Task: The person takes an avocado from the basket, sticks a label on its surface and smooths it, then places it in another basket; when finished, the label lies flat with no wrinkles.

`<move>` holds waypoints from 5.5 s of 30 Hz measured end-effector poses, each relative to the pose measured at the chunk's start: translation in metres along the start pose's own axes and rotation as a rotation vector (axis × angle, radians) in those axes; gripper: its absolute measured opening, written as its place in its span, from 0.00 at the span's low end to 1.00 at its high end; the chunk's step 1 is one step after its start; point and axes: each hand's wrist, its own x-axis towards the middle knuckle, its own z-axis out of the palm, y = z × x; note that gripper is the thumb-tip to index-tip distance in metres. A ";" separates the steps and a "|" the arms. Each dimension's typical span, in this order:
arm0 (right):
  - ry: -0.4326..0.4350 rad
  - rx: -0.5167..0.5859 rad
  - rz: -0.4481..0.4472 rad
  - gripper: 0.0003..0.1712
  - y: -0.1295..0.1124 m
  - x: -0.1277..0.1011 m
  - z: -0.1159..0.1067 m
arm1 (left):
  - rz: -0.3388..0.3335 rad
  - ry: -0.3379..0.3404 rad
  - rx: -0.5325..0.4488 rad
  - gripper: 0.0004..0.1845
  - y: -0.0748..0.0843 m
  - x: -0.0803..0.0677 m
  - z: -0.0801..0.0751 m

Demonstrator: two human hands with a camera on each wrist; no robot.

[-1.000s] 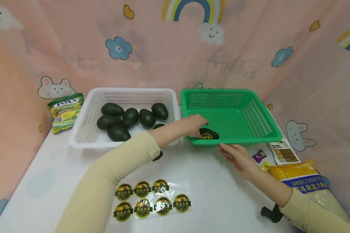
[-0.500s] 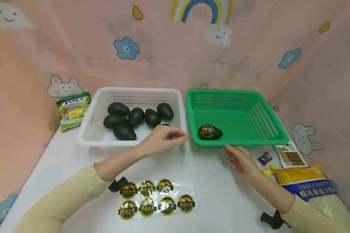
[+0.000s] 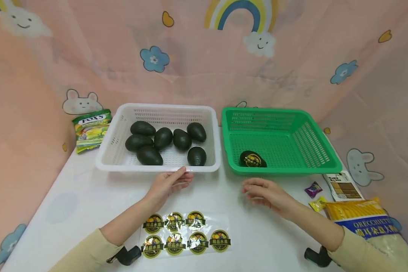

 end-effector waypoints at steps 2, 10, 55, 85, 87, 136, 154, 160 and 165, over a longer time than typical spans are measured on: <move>-0.124 -0.206 -0.037 0.18 -0.029 0.009 0.011 | 0.007 -0.002 -0.002 0.24 0.001 0.000 0.000; -0.453 -0.720 -0.171 0.14 -0.158 0.095 0.045 | 0.013 -0.007 0.036 0.23 0.002 0.000 -0.002; -0.815 -0.965 0.500 0.37 -0.129 0.246 0.108 | 0.016 -0.045 0.065 0.24 0.002 -0.002 -0.004; -0.923 -0.904 -0.307 0.37 -0.150 0.095 0.046 | 0.022 -0.025 0.102 0.27 -0.003 0.006 -0.006; -0.893 -0.940 -0.284 0.37 -0.130 0.074 0.042 | 0.020 -0.009 0.101 0.26 -0.004 0.005 -0.006; 0.146 -1.163 -1.187 0.07 0.027 0.008 0.091 | 0.333 -0.467 0.918 0.07 -0.018 -0.044 0.002; 0.257 -0.643 -0.550 0.04 0.019 -0.019 0.056 | 0.352 -0.357 0.881 0.16 -0.021 -0.032 0.039; 0.273 -0.740 -0.522 0.10 0.018 -0.018 0.040 | 0.328 -0.275 0.776 0.10 -0.014 -0.016 0.069; 0.306 -0.769 -0.441 0.12 0.023 -0.015 0.031 | 0.383 -0.266 0.841 0.11 -0.019 -0.004 0.079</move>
